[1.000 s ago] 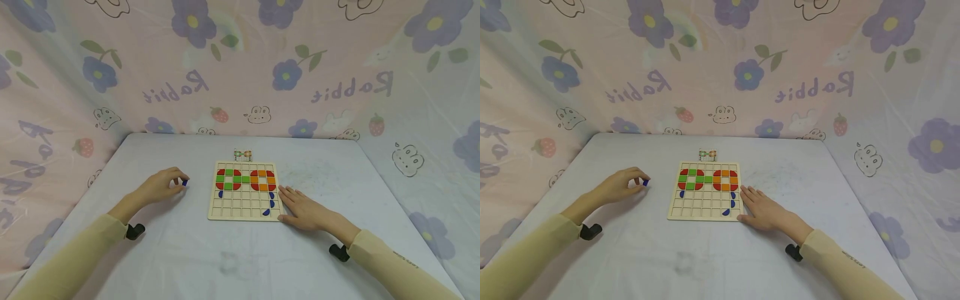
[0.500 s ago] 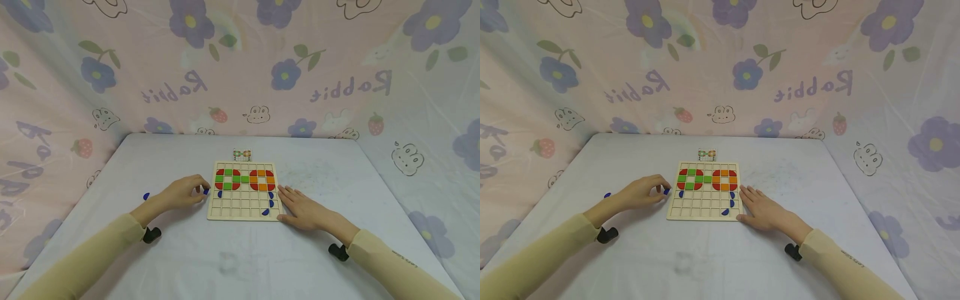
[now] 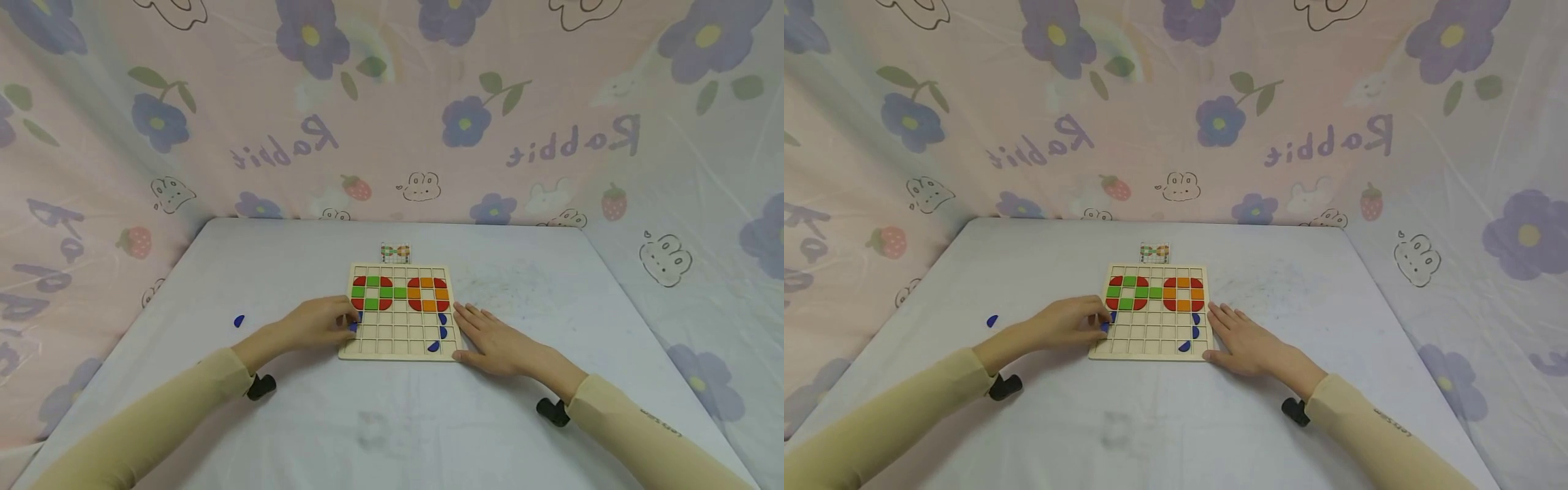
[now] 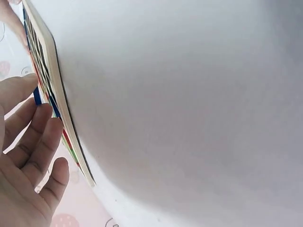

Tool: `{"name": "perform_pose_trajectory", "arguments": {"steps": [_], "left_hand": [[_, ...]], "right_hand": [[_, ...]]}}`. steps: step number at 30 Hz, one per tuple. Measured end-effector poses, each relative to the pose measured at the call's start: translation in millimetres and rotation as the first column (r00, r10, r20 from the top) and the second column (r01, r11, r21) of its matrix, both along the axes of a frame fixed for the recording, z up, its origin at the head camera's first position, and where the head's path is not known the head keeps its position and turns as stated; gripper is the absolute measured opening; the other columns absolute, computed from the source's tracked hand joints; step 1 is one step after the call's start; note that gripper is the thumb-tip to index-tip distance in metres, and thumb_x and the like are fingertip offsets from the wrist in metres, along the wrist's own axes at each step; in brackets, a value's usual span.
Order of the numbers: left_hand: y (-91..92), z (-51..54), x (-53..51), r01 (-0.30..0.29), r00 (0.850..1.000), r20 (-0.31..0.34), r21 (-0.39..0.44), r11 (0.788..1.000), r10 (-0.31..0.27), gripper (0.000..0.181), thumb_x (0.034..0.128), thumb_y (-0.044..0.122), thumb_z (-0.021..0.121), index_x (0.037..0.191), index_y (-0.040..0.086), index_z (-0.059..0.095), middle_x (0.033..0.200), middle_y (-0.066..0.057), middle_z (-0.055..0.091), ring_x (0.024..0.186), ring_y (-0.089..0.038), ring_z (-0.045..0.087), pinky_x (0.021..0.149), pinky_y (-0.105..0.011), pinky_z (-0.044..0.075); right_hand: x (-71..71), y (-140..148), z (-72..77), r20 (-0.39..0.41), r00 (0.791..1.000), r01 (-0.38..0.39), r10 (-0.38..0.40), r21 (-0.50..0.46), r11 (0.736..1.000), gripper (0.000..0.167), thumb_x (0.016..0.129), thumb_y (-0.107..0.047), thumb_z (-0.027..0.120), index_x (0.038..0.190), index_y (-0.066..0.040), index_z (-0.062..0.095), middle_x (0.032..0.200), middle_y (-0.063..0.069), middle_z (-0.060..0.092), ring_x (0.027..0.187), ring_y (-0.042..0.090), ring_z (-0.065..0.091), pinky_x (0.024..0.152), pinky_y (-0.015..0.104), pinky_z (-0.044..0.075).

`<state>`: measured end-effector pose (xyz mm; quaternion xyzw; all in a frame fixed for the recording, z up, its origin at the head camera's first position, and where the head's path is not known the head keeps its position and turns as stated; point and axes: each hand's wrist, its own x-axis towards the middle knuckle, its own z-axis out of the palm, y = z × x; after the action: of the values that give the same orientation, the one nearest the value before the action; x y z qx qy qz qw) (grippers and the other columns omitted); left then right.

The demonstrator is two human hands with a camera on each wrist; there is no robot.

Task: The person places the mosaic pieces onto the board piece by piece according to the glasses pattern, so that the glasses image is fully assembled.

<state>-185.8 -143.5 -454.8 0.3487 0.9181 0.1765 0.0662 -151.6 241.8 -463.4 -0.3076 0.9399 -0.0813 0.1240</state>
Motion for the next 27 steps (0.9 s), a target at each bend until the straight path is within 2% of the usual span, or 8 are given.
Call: {"name": "perform_pose_trajectory", "arguments": {"steps": [6,17,27], "left_hand": [[4.3,-1.8,0.7,0.037,0.999,-0.022,0.001,0.999,-0.037,0.026,0.0918,0.027,0.082,0.113,0.014,0.073,0.098,0.007,0.065,0.086,-0.011,0.059,0.074,-0.026,0.050],[7.3,-1.8,1.1,0.021,1.000,-0.009,-0.025,0.999,-0.021,0.025,0.0930,0.030,0.081,0.114,0.017,0.075,0.102,0.008,0.063,0.086,-0.010,0.058,0.073,-0.025,0.048],[6.1,-3.3,0.7,0.033,0.999,-0.022,-0.020,0.999,-0.033,0.025,0.0938,0.030,0.080,0.115,0.016,0.075,0.101,0.008,0.061,0.084,-0.011,0.056,0.070,-0.024,0.047]], "right_hand": [[-0.3,0.3,-1.0,-0.012,1.000,-0.010,0.010,-0.011,1.000,0.084,0.105,-0.051,0.055,0.160,0.006,0.027,0.169,0.023,0.021,0.156,0.044,0.019,0.124,0.059,0.020],[0.0,1.1,-0.5,-0.006,1.000,-0.005,0.005,-0.012,1.000,0.083,0.106,-0.050,0.054,0.160,0.006,0.028,0.170,0.022,0.021,0.156,0.044,0.019,0.124,0.059,0.020],[0.0,1.3,-0.5,-0.006,1.000,-0.001,0.001,-0.011,1.000,0.083,0.105,-0.050,0.055,0.160,0.006,0.028,0.170,0.022,0.021,0.156,0.044,0.019,0.124,0.059,0.020]]}}
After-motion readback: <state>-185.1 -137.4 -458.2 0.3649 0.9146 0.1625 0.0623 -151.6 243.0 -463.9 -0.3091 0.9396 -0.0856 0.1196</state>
